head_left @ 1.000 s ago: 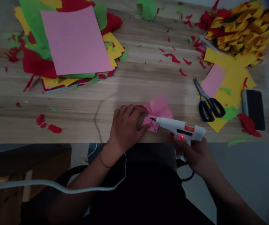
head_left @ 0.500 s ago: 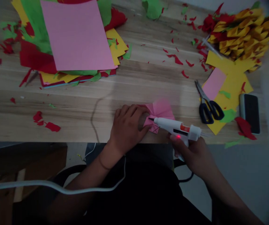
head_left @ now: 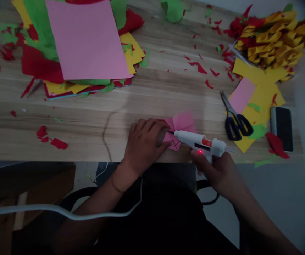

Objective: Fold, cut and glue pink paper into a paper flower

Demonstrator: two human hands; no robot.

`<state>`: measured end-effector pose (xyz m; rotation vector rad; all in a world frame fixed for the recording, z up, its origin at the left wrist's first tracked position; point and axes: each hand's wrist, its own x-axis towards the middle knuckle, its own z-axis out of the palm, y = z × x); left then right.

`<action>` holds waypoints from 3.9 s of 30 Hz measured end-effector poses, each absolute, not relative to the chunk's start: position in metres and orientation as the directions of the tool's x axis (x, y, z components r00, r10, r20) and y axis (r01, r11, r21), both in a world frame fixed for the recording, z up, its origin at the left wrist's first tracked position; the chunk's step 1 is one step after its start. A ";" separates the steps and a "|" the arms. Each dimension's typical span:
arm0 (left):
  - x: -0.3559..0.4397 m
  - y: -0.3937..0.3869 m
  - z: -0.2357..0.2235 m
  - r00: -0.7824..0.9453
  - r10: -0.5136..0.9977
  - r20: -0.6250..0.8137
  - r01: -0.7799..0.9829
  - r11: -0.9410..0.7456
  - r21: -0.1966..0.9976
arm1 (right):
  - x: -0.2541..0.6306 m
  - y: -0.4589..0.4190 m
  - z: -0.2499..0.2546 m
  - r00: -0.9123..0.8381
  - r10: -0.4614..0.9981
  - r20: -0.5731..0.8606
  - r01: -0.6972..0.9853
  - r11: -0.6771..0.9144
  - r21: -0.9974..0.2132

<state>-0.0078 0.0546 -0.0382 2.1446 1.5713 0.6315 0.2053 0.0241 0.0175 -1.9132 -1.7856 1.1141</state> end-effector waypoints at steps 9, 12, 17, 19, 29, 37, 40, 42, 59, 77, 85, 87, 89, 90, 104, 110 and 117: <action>-0.009 0.054 -0.036 0.275 0.956 0.100 0.774 -0.281 0.567 | 0.208 0.025 0.016 -0.076 0.936 -0.343 0.713 -0.189 -0.675; -0.009 0.055 -0.035 0.286 0.954 0.093 0.776 -0.288 0.561 | 0.208 0.026 0.015 -0.075 0.931 -0.357 0.714 -0.200 -0.671; -0.009 0.054 -0.034 0.288 0.953 0.094 0.780 -0.290 0.555 | 0.206 0.029 0.017 -0.075 0.931 -0.358 0.710 -0.202 -0.675; -0.009 0.054 -0.035 0.290 0.953 0.094 0.778 -0.292 0.556 | 0.206 0.029 0.018 -0.067 0.939 -0.337 0.722 -0.188 -0.666; -0.010 0.054 -0.034 0.288 0.954 0.081 0.790 -0.284 0.543 | 0.204 0.029 0.022 -0.080 0.931 -0.355 0.757 -0.175 -0.630; -0.009 0.055 -0.034 0.288 0.954 0.082 0.794 -0.286 0.537 | 0.204 0.030 0.021 -0.106 0.945 -0.309 0.773 -0.117 -0.623; -0.009 0.056 -0.033 0.287 0.954 0.087 0.793 -0.288 0.537 | 0.204 0.030 0.020 -0.102 0.944 -0.315 0.777 -0.122 -0.618; -0.009 0.056 -0.033 0.288 0.954 0.086 0.793 -0.288 0.536 | 0.203 0.031 0.020 -0.107 0.942 -0.319 0.778 -0.120 -0.616; -0.009 0.055 -0.034 0.284 0.955 0.086 0.793 -0.284 0.540 | 0.203 0.032 0.023 -0.079 0.933 -0.352 0.775 -0.165 -0.610; -0.009 0.055 -0.035 0.279 0.958 0.073 0.790 -0.272 0.549 | 0.205 0.032 0.018 -0.110 0.933 -0.341 0.789 -0.127 -0.601; -0.009 0.055 -0.034 0.275 0.959 0.068 0.793 -0.267 0.548 | 0.205 0.031 0.018 -0.113 0.936 -0.332 0.793 -0.116 -0.598; -0.009 0.055 -0.034 0.276 0.959 0.066 0.794 -0.266 0.547 | 0.206 0.031 0.018 -0.108 0.934 -0.342 0.794 -0.126 -0.595; -0.009 0.055 -0.035 0.277 0.958 0.068 0.792 -0.268 0.548 | 0.207 0.030 0.018 -0.104 0.932 -0.346 0.791 -0.133 -0.597; -0.009 0.055 -0.035 0.277 0.958 0.071 0.791 -0.269 0.549 | 0.207 0.030 0.018 -0.104 0.932 -0.346 0.788 -0.135 -0.601; -0.009 0.055 -0.035 0.278 0.957 0.084 0.791 -0.278 0.545 | 0.205 0.032 0.019 -0.109 0.940 -0.324 0.768 -0.127 -0.627; -0.009 0.055 -0.035 0.274 0.957 0.091 0.792 -0.278 0.543 | 0.207 0.032 0.019 -0.132 0.930 -0.343 0.772 -0.121 -0.624; -0.009 0.055 -0.034 0.280 0.957 0.079 0.792 -0.277 0.544 | 0.206 0.032 0.020 -0.120 0.932 -0.341 0.764 -0.133 -0.632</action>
